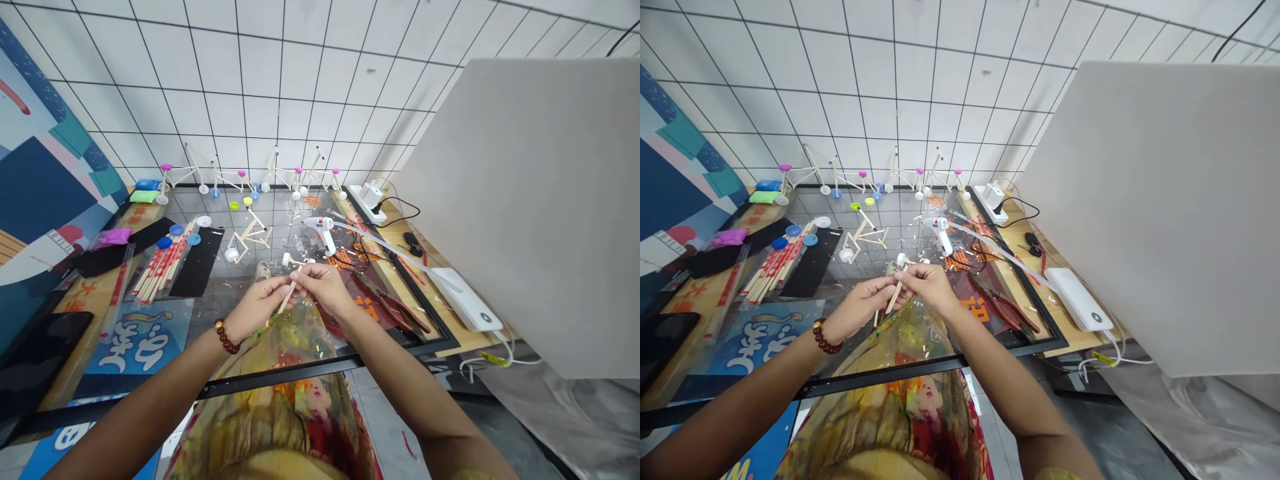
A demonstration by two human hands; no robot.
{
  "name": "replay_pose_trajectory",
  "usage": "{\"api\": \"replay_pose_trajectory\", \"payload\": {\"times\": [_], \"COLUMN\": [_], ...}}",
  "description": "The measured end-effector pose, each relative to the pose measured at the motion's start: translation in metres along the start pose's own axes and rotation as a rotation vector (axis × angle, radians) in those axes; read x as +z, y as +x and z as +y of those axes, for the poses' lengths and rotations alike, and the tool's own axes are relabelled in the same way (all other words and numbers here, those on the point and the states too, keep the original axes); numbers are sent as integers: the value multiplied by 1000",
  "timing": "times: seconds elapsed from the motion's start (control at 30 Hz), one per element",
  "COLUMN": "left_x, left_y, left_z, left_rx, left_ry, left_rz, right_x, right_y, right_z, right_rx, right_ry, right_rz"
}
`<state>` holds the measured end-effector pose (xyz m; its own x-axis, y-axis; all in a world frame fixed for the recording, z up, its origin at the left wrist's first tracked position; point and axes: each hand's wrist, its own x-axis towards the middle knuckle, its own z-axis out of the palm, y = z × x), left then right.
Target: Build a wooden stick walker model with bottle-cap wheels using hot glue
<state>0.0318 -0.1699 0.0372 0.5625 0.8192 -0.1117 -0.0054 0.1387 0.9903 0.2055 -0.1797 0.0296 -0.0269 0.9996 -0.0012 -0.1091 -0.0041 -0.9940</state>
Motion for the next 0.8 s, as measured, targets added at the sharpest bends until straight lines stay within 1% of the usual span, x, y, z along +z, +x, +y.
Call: {"api": "replay_pose_trajectory", "payload": {"times": [0.03,0.07,0.17,0.27,0.33,0.43,0.5,0.57,0.63,0.7,0.73,0.8], "left_x": [2,3,5,1,-2,-4,-3,0,1,-1,-4,-8], "left_y": [0,0,0,-3,-5,-6,-6,-5,-2,0,1,3], "left_z": [-2,-3,-6,-3,-2,-3,-6,-9,-12,-14,-14,-13], "left_rx": [-56,-102,-194,-247,-274,-279,-246,-193,-150,-128,-123,-117], "left_ry": [-55,-91,-110,-142,-163,-188,-264,-363,-431,-479,-509,-574], "left_rz": [-54,-85,-76,-76,-96,-142,-170,-170,-153,-140,-132,-100], "right_x": [0,0,-1,-4,-6,-6,-2,2,0,-14,-27,-62], "right_y": [0,0,0,0,0,2,4,4,-2,-17,-29,-58], "right_z": [2,3,4,3,3,5,6,4,-3,-13,-18,-25], "right_rx": [-21,-44,-100,-70,-33,-39,-95,-142,-189,-248,-282,-278], "right_ry": [-29,-62,-134,-115,-99,-111,-144,-202,-312,-507,-642,-948], "right_rz": [-8,-16,-67,-170,-210,-228,-218,-207,-166,-71,9,149]}}
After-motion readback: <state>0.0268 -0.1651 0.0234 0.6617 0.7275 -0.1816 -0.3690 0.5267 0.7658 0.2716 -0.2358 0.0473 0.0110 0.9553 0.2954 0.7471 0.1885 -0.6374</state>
